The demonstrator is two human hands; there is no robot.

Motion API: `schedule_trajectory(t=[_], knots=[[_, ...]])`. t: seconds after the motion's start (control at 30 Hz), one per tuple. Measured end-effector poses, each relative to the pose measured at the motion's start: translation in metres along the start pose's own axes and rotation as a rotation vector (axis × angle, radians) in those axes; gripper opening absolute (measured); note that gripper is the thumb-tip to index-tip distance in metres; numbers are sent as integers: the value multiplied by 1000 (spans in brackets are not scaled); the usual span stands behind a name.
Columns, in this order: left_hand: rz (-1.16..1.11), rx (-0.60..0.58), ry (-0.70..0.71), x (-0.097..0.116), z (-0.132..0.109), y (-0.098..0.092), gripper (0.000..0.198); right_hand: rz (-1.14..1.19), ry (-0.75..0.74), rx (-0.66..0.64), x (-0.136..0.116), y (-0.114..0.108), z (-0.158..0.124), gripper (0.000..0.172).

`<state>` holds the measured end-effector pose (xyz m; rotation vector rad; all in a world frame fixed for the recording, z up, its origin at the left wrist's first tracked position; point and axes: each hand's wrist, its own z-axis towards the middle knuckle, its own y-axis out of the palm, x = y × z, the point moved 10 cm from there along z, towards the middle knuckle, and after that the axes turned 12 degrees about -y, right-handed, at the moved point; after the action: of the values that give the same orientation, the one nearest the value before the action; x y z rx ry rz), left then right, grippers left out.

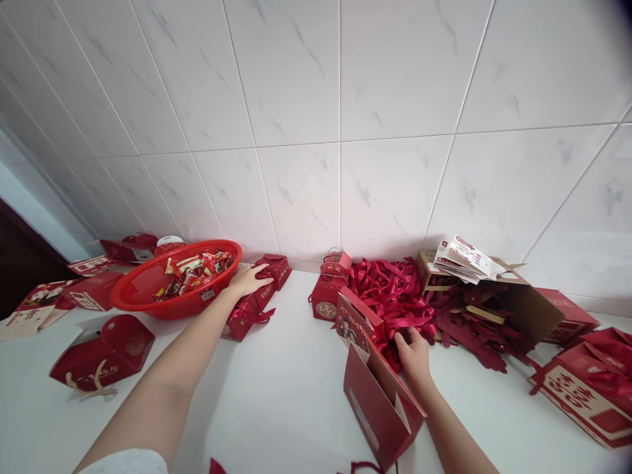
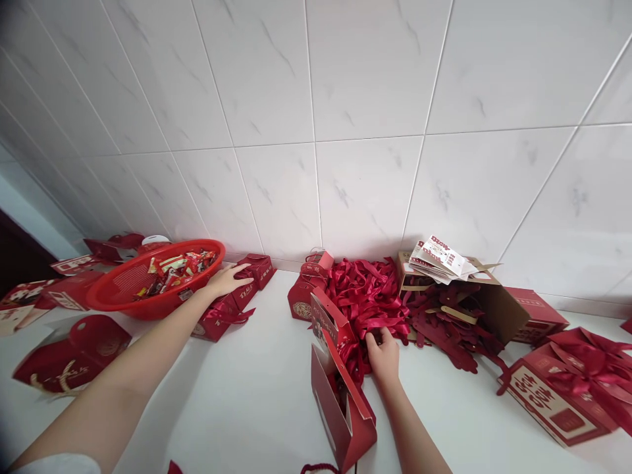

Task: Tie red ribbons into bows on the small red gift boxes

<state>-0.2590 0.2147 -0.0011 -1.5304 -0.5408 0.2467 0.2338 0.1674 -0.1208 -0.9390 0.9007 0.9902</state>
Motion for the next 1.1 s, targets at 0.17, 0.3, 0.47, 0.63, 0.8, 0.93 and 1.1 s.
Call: schedule_trajectory(t=[0.17,0.3,0.47,0.63,0.8,0.93,1.1], knots=[[-1,37,-11,8,-6,2,47,11,0,1,-5,-2,0,27],[-5,51,16,25,-15,7,43,22,-4,12,-6,-3,0,27],[-25,72,45,59,-28,17,42,26,-14,28,-5,-4,1,26],[-55,71,136,111,-42,31,39,29,-35,27,-2,-2,2,24],[-82,100,78,145,-44,39,38,24,-47,24,2,0,2,23],[-114,131,16,150,-48,23,40,10,-49,21,1,0,2,22],[-132,119,123,131,-86,-14,46,15,-51,16,-1,0,3,22]])
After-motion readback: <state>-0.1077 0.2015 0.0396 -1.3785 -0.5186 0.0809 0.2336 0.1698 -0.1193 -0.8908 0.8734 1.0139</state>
